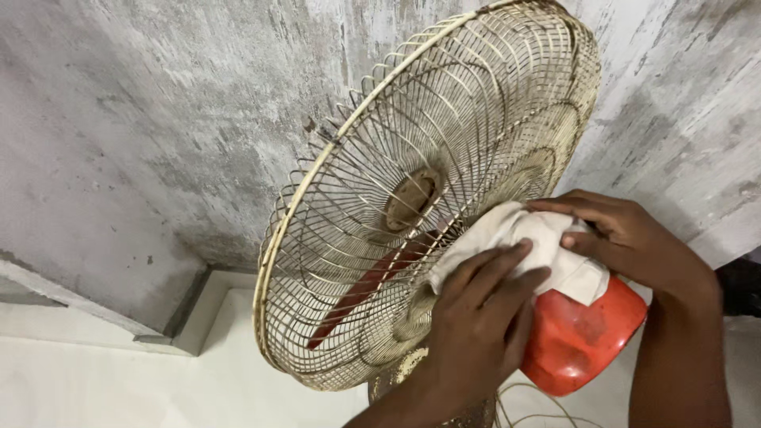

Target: The person wipes the metal cage, motor housing, and stand of a standing fan using a white cloth. They systematically clean the front and back of the cage, the red and cream-colored motor housing, and the black stand pole, moving around the fan to reach different sections.

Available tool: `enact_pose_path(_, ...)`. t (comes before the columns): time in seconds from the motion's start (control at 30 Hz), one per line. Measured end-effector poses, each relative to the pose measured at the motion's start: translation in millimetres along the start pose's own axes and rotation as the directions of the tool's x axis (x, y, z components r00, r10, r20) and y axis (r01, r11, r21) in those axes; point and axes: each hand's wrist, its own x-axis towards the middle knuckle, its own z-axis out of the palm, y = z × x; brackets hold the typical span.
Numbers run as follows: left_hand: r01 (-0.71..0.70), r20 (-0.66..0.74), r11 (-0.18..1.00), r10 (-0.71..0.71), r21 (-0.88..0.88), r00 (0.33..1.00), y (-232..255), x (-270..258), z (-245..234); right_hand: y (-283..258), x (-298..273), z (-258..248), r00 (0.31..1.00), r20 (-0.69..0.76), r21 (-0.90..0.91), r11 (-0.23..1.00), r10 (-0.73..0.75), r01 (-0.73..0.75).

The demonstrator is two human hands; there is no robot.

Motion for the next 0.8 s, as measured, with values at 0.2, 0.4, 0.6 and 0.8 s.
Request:
enact_pose_path(0.2,0.05,-0.099,0.998,-0.054,-0.039,0.994,9,0,-14,-2,10,-3,0.968,0.022,-0.205,0.946,-0.252,0.251)
enact_pose_path(0.4,0.011,-0.065,0.996,-0.006,0.084,0.998,7,6,-6,-22,17,5,0.992,-0.056,-0.189,0.976,-0.117,0.105)
enact_pose_path(0.6,0.134,-0.091,0.986,-0.144,-0.101,0.985,2,4,-14,-21,14,4,0.977,-0.156,-0.074,0.988,-0.144,0.134)
enact_pose_path(0.8,0.016,-0.04,0.975,-0.007,0.222,0.999,15,5,-7,-18,23,8,0.921,-0.067,-0.211,0.908,-0.383,0.362)
